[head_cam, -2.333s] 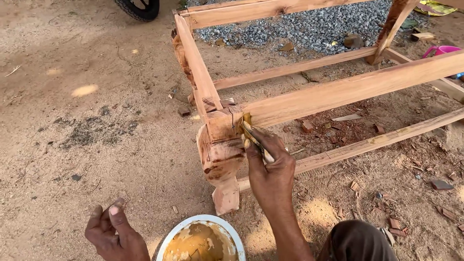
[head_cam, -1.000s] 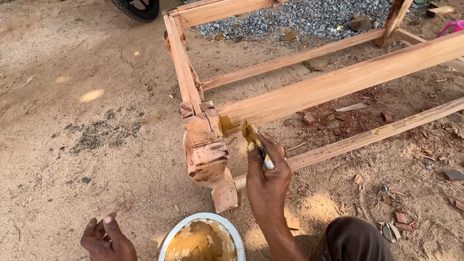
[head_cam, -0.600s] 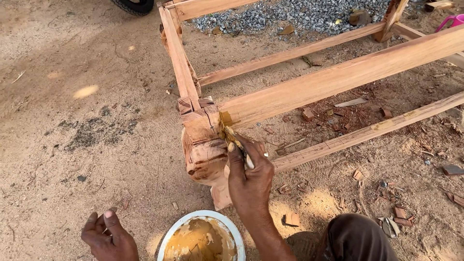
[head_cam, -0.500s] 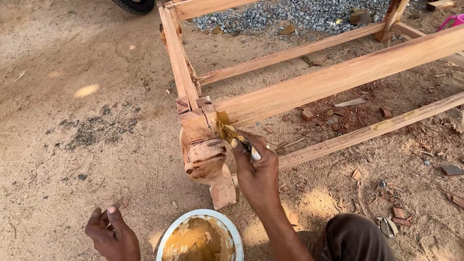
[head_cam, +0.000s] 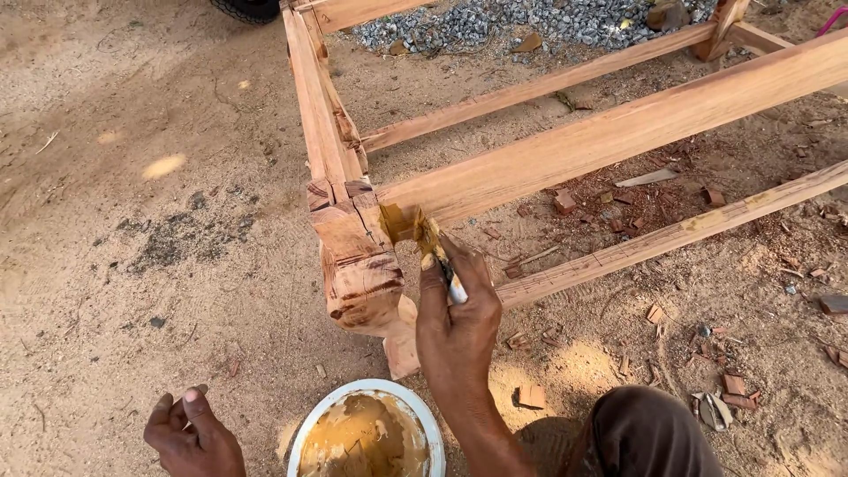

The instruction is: Applying wood filler or putty to the joints and surfaces of a wooden table frame.

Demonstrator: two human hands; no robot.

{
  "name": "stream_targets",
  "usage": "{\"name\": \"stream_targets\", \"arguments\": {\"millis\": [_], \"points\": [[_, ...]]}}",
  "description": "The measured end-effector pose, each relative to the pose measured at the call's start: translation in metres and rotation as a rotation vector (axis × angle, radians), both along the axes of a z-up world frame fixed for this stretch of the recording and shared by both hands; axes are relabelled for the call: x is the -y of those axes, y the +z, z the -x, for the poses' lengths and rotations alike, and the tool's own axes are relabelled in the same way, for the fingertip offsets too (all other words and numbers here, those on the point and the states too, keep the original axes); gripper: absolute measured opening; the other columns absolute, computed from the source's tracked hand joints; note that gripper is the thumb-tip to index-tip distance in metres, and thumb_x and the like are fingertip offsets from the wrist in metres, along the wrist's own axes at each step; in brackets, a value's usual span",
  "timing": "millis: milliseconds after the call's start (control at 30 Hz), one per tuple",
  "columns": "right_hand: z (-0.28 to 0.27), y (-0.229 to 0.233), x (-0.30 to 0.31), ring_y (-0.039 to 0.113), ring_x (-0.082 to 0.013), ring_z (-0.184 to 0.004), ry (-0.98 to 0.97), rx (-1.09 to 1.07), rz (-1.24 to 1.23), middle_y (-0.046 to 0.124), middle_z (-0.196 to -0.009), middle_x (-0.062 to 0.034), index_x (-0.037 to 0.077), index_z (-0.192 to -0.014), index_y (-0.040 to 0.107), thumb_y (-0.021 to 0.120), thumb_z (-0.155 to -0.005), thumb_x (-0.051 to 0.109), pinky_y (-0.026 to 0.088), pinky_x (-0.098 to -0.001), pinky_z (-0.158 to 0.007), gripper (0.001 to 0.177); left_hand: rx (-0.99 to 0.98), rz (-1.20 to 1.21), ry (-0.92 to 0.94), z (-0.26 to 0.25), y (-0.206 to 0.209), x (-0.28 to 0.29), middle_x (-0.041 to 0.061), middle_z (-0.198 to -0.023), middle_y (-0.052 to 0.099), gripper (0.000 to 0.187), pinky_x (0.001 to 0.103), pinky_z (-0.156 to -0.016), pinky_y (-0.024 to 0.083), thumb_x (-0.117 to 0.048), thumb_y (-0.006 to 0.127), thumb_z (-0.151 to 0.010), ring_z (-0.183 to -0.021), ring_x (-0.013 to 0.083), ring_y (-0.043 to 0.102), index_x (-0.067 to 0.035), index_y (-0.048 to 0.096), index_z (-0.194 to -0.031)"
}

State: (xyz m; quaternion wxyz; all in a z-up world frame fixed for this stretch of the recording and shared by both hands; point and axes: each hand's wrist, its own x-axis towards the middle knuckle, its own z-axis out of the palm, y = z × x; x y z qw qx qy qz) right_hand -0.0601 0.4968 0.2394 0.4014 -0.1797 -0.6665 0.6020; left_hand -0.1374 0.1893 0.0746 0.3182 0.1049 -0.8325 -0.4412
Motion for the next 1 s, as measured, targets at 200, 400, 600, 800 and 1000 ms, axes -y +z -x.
{"name": "stream_targets", "arguments": {"millis": [200,400,600,800,1000], "points": [[0.013,0.003,0.034,0.07,-0.0181,-0.08,-0.041,0.002,-0.155,0.068,-0.094,-0.0182,-0.006,-0.129,0.066,0.059,-0.098,0.007,0.062,-0.0309,-0.061,0.034,-0.025,0.051,-0.021,0.002,0.006,0.001,0.028,-0.108,0.071,0.044,0.039,-0.076,0.058,-0.026,0.048,-0.12,-0.097,0.0309,0.072,0.013,0.038,-0.139],[0.002,0.008,0.0,0.069,-0.0278,-0.07,0.17,0.212,-0.052,0.078,-0.108,-0.0203,0.007,-0.136,0.072,0.065,-0.099,0.008,0.059,-0.039,-0.055,0.037,-0.008,0.006,-0.041,0.001,0.005,-0.007,0.027,-0.103,0.069,0.047,0.04,-0.07,0.059,-0.03,0.049,-0.116,-0.091,0.0304,0.071,0.011,0.039,-0.136],[-0.025,0.009,-0.06,0.072,-0.0234,-0.101,0.525,-0.025,0.561,0.074,-0.114,-0.0174,0.003,-0.105,0.074,0.068,-0.086,-0.002,0.063,-0.0329,-0.09,0.02,0.025,-0.029,0.03,-0.008,0.008,0.005,0.025,-0.106,0.067,0.056,0.043,-0.07,0.057,-0.036,0.054,-0.115,-0.086,0.0296,0.068,0.012,0.041,-0.141],[-0.028,0.013,-0.112,0.072,-0.0301,-0.114,0.715,-0.088,0.816,0.075,-0.113,-0.0266,0.008,-0.061,0.052,0.071,-0.092,-0.003,0.061,-0.0399,-0.102,0.038,0.002,-0.008,0.052,-0.015,0.0,0.012,0.023,-0.104,0.065,0.057,0.043,-0.068,0.052,-0.037,0.055,-0.114,-0.084,0.0264,0.063,0.013,0.045,-0.14],[-0.018,0.039,-0.071,0.073,-0.0113,-0.099,0.347,0.216,0.1,0.08,-0.096,-0.0097,0.008,-0.108,0.073,0.065,-0.095,0.007,0.051,-0.0184,-0.084,0.015,0.038,0.023,0.063,-0.022,0.016,0.0,0.022,-0.106,0.064,0.06,0.042,-0.064,0.052,-0.038,0.056,-0.11,-0.085,0.0264,0.061,0.015,0.047,-0.138]]}}
